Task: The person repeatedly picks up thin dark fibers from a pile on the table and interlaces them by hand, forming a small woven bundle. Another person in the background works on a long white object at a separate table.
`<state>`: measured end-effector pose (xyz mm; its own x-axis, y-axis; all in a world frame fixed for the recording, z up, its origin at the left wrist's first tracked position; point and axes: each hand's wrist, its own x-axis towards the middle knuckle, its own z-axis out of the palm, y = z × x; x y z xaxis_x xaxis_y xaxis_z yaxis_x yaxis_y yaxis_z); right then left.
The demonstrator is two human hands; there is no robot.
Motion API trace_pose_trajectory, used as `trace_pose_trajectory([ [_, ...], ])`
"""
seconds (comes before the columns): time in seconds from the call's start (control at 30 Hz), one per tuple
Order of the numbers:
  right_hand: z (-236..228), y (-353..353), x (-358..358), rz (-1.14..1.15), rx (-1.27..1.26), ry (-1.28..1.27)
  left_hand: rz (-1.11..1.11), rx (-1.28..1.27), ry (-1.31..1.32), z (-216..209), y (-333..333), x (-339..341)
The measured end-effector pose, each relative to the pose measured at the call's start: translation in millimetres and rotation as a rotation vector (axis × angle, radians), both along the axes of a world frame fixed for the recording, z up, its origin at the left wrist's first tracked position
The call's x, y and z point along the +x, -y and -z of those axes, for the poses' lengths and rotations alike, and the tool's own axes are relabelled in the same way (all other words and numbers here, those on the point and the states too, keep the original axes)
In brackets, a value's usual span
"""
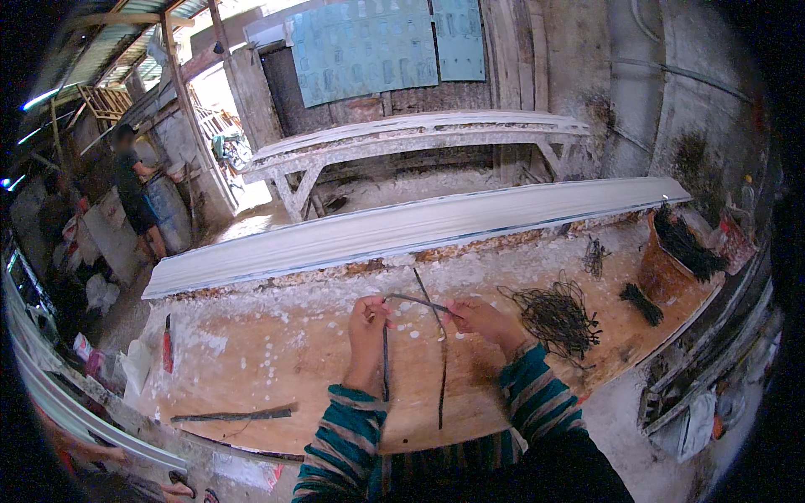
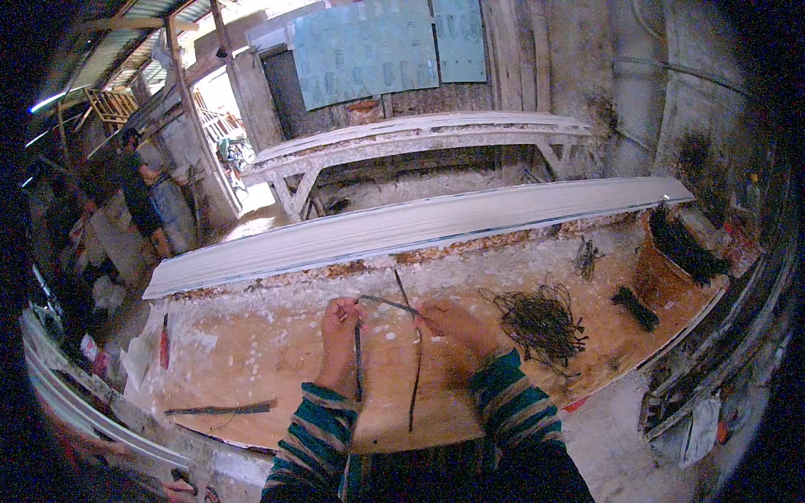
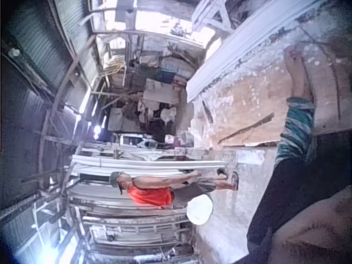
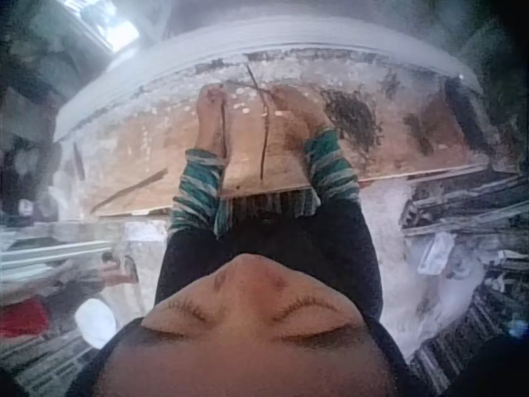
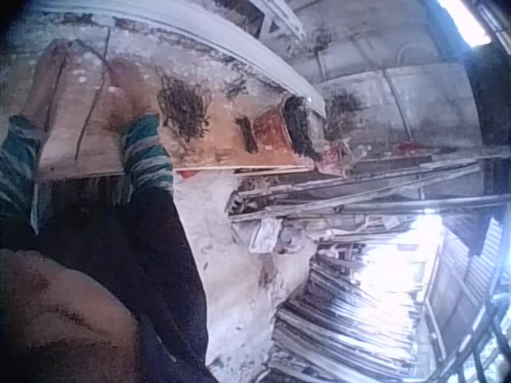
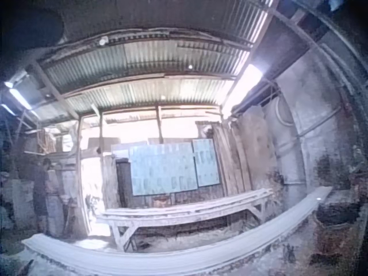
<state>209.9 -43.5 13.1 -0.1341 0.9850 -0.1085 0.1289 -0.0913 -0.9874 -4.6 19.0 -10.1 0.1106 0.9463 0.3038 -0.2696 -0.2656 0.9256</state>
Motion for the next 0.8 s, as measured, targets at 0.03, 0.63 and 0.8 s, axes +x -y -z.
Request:
trace_pose_trajectory([
  [0.03,-0.6,0.7,1.6,0.034,-0.036,-0.013,0.0,-0.008,-0.017,-4.4,1.4,-0.8],
  [0.63,-5.1,-6.3,35.5,0.251,0.261,-1.042,0.001,0.054,-0.295,-3.6,-1.8,-14.5],
  [0.8,-1.5,-9.8,40.7,0.411,0.314,-1.126,0.01,0.095,-0.296,-1.6,-4.1,-16.9],
])
